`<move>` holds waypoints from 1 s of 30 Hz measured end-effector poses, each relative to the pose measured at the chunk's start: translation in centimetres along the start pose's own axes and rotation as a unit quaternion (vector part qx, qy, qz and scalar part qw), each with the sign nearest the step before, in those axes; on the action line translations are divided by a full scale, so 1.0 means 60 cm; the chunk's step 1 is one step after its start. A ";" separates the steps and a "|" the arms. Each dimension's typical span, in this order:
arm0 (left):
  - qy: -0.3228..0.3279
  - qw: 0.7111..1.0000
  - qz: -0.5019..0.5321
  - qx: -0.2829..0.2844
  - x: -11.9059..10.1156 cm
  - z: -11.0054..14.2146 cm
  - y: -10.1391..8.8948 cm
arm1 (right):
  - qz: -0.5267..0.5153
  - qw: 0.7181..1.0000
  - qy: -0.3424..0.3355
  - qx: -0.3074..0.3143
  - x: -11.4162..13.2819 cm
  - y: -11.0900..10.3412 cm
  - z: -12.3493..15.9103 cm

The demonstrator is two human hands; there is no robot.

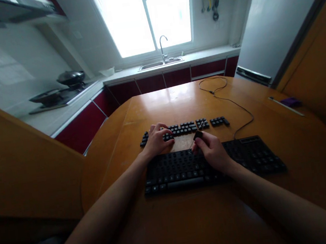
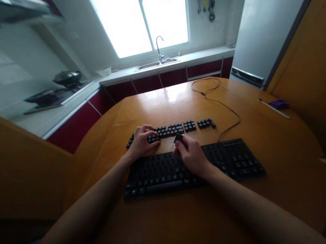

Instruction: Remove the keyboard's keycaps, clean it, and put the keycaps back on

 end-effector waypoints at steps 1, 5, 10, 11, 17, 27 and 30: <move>-0.002 1.000 0.002 -0.003 -0.002 0.000 -0.003 | 0.001 1.000 -0.010 0.012 0.003 -0.006 -0.003; 0.004 1.000 0.025 -0.018 -0.026 0.005 -0.019 | 0.036 0.988 -0.041 0.145 0.021 -0.032 -0.014; 0.068 0.994 0.078 0.046 -0.078 0.024 -0.030 | 0.085 0.958 -0.049 0.269 0.032 -0.043 -0.008; 0.084 0.990 0.085 0.069 -0.087 0.027 -0.030 | 0.089 0.955 -0.056 0.279 0.032 -0.043 -0.006; 0.134 0.970 0.147 0.140 -0.117 0.038 -0.034 | 0.084 0.946 -0.101 0.296 0.040 -0.055 0.000; 0.151 0.924 0.232 0.263 -0.153 0.053 -0.031 | 0.229 0.925 -0.076 0.293 0.037 -0.019 0.005; 0.147 0.918 0.240 0.280 -0.153 0.053 -0.031 | 0.229 0.930 -0.063 0.282 0.030 -0.017 0.004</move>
Point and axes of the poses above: each hand's wrist, its own z-axis away from the middle knuckle, its own y-axis out of the palm, x = y × z, the point moved 2 cm from there along -z, towards the middle knuckle, and after that the axes turned 6 degrees about -y, right-handed, at the moved point
